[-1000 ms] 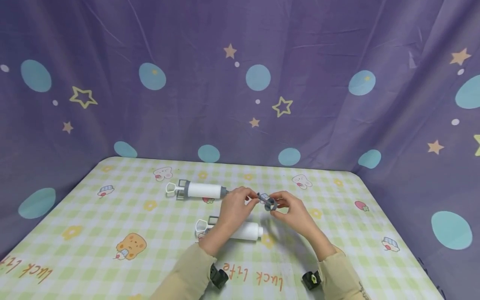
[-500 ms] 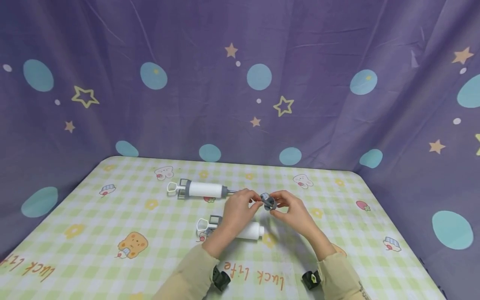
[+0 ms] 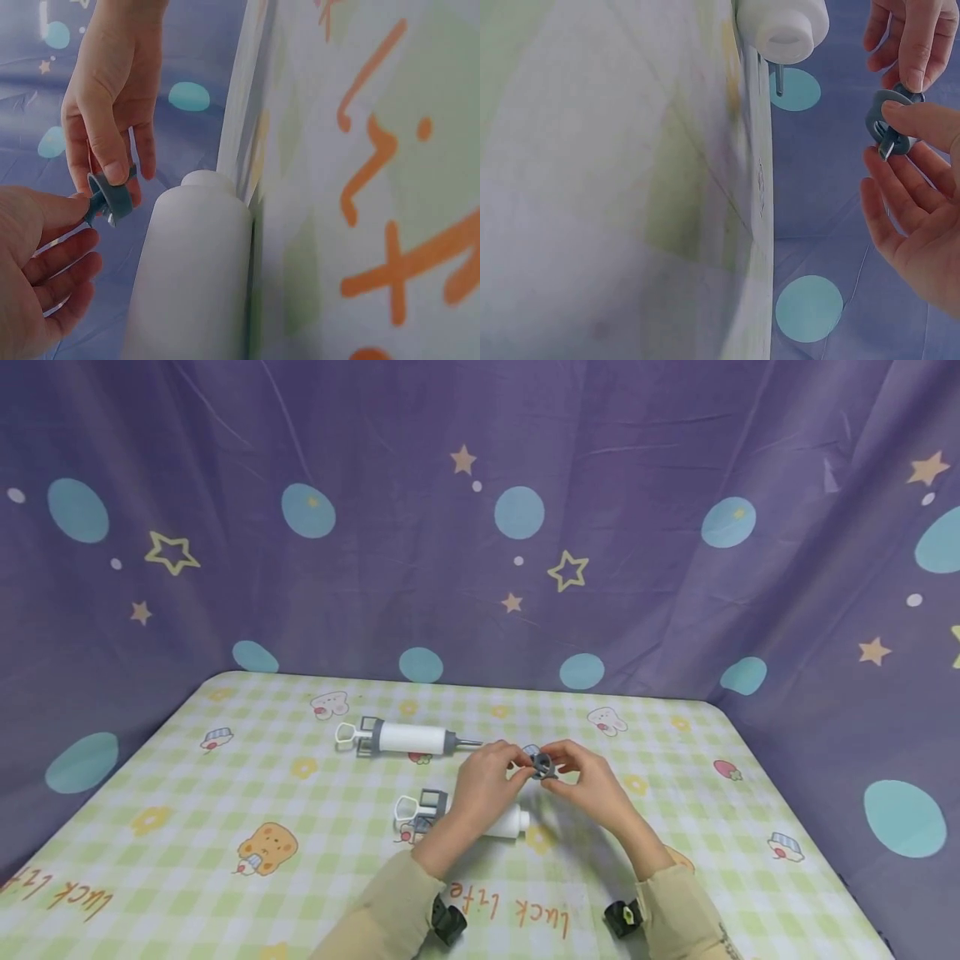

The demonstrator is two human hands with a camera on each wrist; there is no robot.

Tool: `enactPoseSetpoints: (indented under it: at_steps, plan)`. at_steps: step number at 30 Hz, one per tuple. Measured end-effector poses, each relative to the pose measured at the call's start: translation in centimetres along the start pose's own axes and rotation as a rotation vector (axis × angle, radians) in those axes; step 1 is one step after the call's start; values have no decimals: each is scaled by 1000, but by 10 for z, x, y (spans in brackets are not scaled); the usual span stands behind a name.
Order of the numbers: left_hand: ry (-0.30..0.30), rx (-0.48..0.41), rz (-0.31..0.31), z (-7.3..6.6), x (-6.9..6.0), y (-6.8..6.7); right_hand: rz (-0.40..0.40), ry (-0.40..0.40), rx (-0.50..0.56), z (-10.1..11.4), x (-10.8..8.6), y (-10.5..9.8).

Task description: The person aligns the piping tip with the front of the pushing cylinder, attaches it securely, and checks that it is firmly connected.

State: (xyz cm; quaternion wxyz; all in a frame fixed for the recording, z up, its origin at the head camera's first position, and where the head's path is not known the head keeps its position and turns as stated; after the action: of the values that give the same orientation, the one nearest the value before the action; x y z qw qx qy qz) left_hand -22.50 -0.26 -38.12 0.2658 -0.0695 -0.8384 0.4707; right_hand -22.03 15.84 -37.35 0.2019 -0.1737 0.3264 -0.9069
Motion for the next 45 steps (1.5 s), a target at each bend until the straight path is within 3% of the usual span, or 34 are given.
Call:
enactPoseSetpoints:
  at_steps: [4, 7, 21, 31, 45]
  plan:
    - [11, 8, -3, -3, 0, 1, -11, -6, -10, -20, 4, 3]
    - [12, 0, 4, -4, 0, 3, -11, -6, 0, -24, 5, 2]
    - [15, -24, 68, -6, 0, 6, 14, 40, 8, -25, 2, 1]
    - [31, -30, 101, 2, -4, 1, 22, 48, 12, 2, -4, -4]
    - [41, 23, 273, 21, -10, -8, 95, -2, -38, -30, -8, 1]
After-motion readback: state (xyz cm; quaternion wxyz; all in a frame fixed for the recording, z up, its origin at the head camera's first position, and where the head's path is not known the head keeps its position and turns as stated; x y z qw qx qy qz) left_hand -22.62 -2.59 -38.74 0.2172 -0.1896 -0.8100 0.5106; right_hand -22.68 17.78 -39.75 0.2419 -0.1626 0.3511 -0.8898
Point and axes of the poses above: each hand's wrist, its own x-axis towards the middle knuckle, its own y-axis out of the palm, z = x × y, the point moved 2 cm from there along x, towards the middle knuckle, and after that the axes turned 12 degrees about z, right-handed, at the moved point
